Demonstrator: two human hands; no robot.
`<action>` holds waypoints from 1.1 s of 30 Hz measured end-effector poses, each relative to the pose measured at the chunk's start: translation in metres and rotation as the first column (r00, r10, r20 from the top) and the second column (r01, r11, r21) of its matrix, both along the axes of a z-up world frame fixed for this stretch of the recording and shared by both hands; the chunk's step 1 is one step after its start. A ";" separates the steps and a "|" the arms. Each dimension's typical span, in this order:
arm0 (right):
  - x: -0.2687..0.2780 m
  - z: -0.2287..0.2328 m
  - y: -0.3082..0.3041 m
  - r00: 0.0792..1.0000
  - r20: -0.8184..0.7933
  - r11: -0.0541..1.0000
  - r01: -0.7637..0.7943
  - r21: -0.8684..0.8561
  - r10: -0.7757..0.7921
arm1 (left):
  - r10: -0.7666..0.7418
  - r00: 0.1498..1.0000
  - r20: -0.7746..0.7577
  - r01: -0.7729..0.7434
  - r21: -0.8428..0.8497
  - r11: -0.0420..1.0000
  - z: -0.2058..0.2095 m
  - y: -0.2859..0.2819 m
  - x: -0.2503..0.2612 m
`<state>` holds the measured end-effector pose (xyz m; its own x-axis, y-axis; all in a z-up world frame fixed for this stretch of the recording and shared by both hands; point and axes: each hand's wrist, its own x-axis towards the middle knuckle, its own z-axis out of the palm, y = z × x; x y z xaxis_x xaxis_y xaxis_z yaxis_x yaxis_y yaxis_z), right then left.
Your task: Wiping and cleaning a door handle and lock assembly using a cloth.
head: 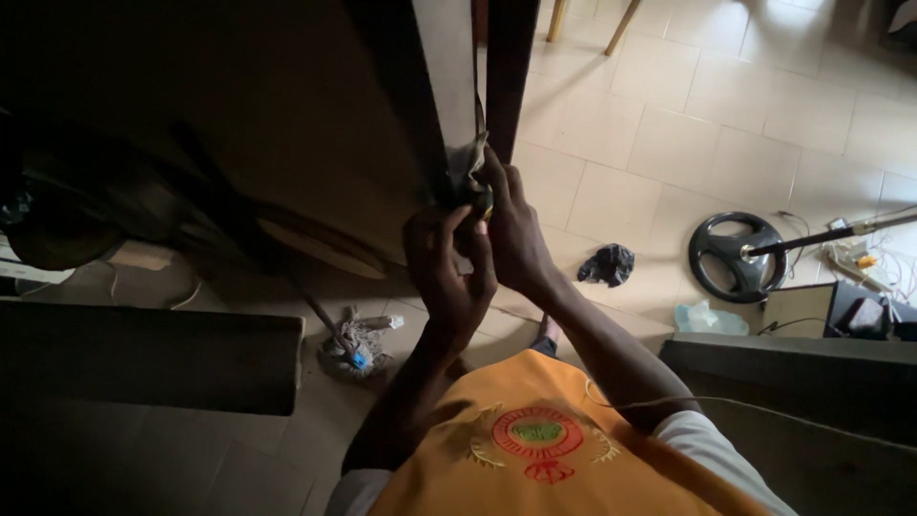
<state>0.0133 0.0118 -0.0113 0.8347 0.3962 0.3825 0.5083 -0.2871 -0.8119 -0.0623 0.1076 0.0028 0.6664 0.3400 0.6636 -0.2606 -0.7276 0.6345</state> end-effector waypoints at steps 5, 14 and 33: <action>-0.001 -0.004 -0.007 0.996 -0.080 0.999 0.032 -0.034 -0.034 | 0.045 0.998 0.038 -0.044 -0.032 0.999 0.007 -0.006 0.003; -0.001 0.060 -0.014 0.974 0.219 0.994 0.043 0.105 -0.066 | 0.117 0.972 0.203 -0.111 -0.038 0.993 0.021 -0.008 0.004; 0.018 0.058 -0.004 0.979 0.206 0.999 0.001 -0.046 0.009 | 0.132 0.975 0.180 -0.127 -0.043 0.991 -0.007 0.011 0.024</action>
